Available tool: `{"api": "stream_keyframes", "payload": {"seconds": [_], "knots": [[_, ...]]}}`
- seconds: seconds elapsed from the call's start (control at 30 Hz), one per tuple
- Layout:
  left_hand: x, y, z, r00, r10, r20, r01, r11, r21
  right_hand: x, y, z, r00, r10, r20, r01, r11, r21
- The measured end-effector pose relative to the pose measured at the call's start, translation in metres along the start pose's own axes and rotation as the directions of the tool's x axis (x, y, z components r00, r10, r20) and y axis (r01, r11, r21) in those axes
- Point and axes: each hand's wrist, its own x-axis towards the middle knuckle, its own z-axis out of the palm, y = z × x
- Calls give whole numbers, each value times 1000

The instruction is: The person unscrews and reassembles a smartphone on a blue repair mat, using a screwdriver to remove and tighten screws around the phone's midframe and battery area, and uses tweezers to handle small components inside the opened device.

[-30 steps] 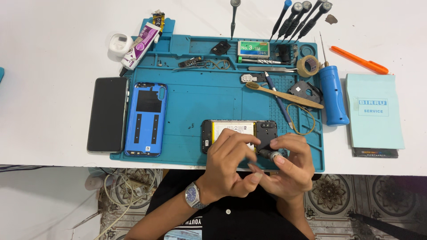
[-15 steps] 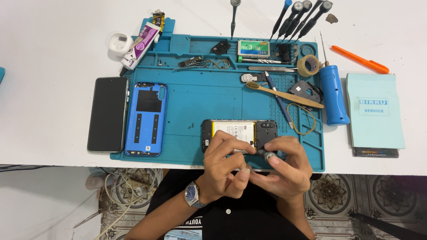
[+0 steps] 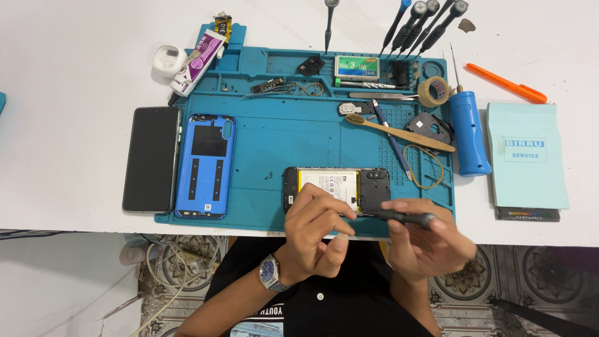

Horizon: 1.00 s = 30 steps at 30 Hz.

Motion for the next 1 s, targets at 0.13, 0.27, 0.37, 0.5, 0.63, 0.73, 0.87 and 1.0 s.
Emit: {"api": "stream_keyframes", "payload": {"seconds": [0.13,0.27,0.37,0.5,0.63,0.73,0.87,1.0], "knots": [[8,6,5,1000,6,25,-8,998,69,-9,4,-6,983,65,-173,-53,996,75],[13,9,12,993,17,115,-37,984,173,-16,7,-10,959,94,-268,-75,994,79],[13,9,13,994,29,109,-50,979,196,-19,10,-12,953,90,-288,-71,994,77],[13,9,10,993,6,116,-27,984,174,-16,7,-11,925,134,-356,-125,991,48],[18,6,-11,999,9,53,-24,959,283,-3,1,-2,933,152,-328,-164,986,-10],[24,-2,-49,998,-9,56,-26,793,609,7,-7,8,963,189,-195,-204,977,-62],[29,-12,-80,994,-99,-43,100,690,717,19,-12,15,975,214,-60,-219,971,-96],[26,-14,-87,981,-192,-23,153,701,696,25,-14,19,982,189,29,-186,980,-70]]}}
